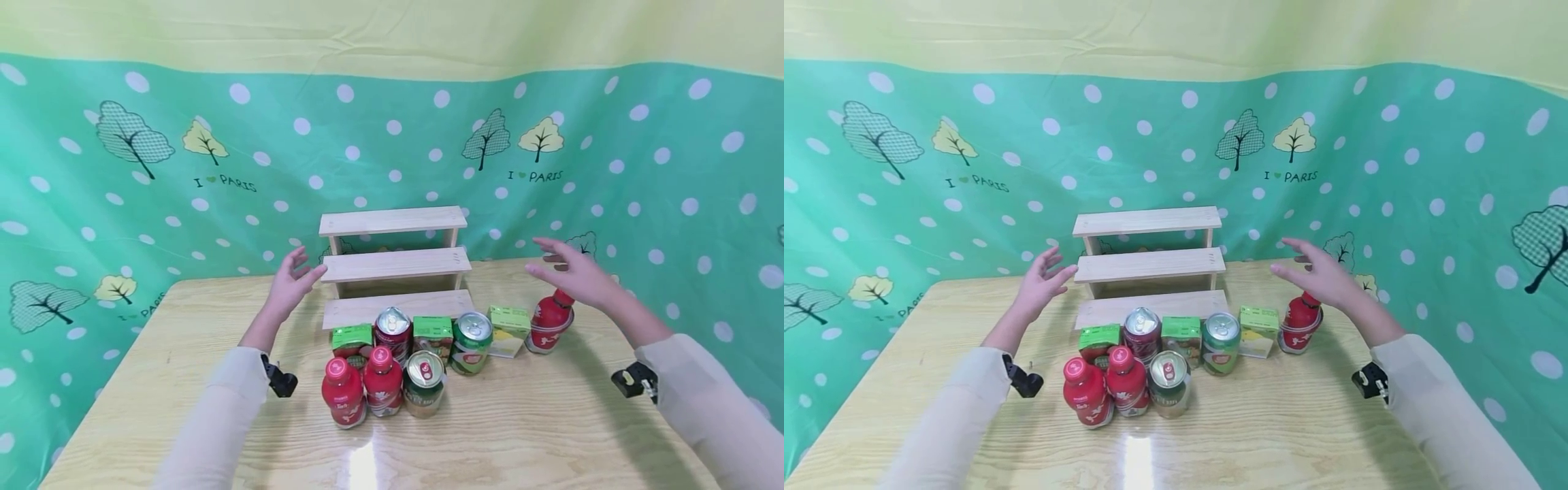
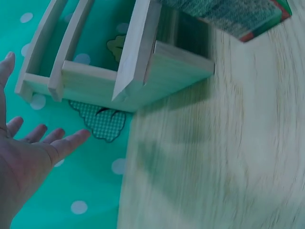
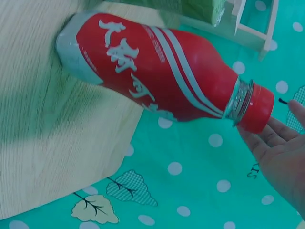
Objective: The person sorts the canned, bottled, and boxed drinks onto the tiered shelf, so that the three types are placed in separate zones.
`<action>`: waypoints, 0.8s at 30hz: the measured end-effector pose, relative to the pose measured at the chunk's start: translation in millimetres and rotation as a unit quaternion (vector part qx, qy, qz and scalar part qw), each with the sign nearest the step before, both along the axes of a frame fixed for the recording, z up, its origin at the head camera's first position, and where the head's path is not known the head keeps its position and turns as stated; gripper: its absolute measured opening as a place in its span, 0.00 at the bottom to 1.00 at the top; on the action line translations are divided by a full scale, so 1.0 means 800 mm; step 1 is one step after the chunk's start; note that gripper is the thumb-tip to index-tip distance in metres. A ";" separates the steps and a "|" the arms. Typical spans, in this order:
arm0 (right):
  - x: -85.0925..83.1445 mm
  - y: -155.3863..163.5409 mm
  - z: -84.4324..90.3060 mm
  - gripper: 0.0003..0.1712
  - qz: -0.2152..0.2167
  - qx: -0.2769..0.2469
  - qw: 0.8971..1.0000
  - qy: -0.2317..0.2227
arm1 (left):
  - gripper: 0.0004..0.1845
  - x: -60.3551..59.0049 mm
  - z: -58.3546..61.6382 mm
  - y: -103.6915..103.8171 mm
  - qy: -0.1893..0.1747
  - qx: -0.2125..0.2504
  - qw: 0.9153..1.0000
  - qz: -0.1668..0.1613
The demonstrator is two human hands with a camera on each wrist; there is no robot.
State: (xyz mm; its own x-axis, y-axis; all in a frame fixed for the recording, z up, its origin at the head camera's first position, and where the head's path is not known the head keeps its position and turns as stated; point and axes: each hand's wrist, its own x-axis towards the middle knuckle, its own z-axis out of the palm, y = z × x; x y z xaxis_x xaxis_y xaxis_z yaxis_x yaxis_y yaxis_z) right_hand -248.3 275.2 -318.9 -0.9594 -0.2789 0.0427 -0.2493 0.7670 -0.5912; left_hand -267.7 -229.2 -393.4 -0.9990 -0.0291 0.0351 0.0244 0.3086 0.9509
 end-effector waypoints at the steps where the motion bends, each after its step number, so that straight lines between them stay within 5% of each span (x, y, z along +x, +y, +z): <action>1: 0.001 -0.001 -0.001 0.42 0.003 -0.004 1.000 0.000 | 0.46 -0.001 0.000 0.003 -0.003 0.009 1.000 -0.002; 10: 0.011 -0.009 -0.010 0.40 0.019 -0.022 1.000 -0.003 | 0.46 -0.016 -0.017 0.020 -0.006 0.032 0.999 -0.007; 24: 0.017 -0.021 -0.012 0.36 0.069 -0.049 0.996 0.017 | 0.56 -0.025 -0.026 0.033 -0.025 -0.025 0.999 -0.002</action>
